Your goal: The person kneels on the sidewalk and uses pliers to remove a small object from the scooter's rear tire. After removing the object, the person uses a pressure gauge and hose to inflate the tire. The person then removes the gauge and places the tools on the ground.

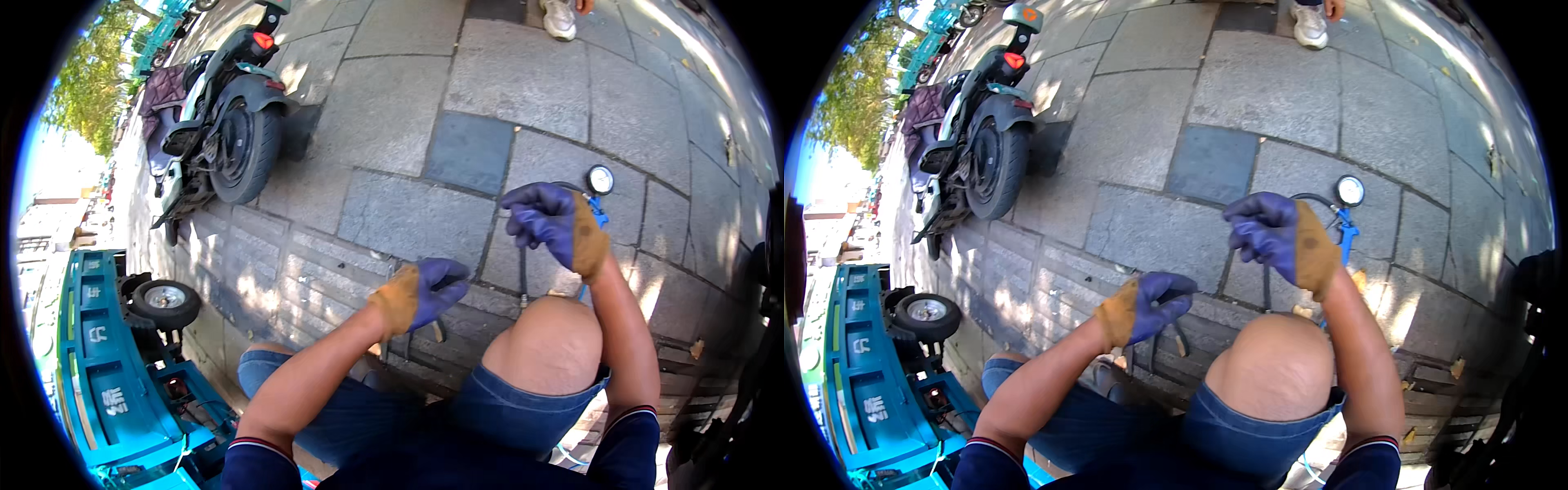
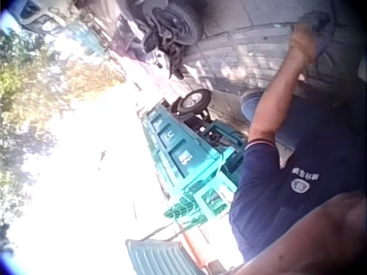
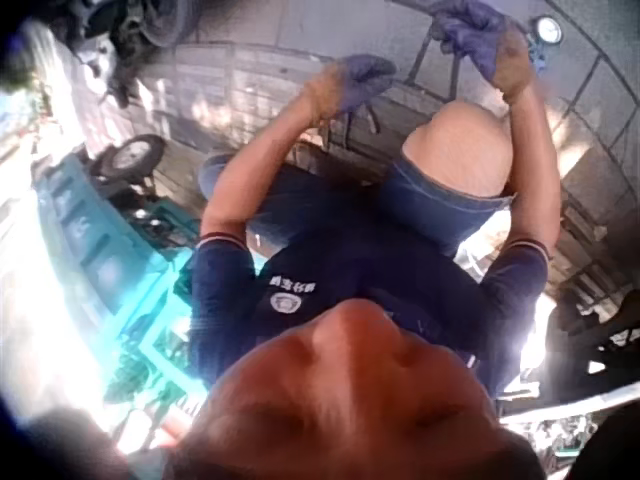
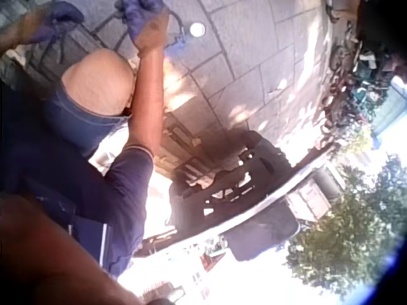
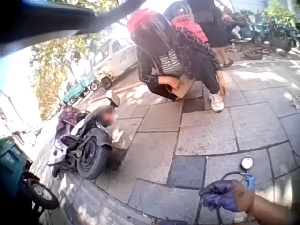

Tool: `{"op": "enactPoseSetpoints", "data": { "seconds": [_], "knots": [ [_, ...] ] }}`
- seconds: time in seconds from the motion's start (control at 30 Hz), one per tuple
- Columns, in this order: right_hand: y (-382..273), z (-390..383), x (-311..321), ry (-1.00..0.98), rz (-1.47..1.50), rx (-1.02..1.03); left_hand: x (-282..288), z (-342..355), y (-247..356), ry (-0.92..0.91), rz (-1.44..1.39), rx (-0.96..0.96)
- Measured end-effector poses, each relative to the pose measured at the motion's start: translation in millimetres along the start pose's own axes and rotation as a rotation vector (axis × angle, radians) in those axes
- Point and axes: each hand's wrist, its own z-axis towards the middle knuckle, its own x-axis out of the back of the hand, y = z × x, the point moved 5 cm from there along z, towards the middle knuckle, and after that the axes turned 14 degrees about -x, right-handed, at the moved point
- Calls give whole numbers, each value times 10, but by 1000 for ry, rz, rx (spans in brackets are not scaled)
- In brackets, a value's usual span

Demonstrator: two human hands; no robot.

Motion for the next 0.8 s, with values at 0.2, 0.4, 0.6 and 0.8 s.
{"op": "enactPoseSetpoints", "data": {
  "seconds": [0.2, 0.4, 0.6, 0.8],
  "knots": [
    [-665, 15, -490, 55, -459, -159, 1025, -632, -296, -105, 243, -45],
    [-926, 256, -991, 168, -454, -179, 2371, -1747, -2383, 232, 239, 368],
    [-1090, 776, -1649, 113, -269, -130, 2659, -3026, -4631, 898, 84, 735],
    [-1403, 1528, -2842, 72, -239, -161, 2507, -3393, -5299, 931, 432, 1169]
  ]
}}
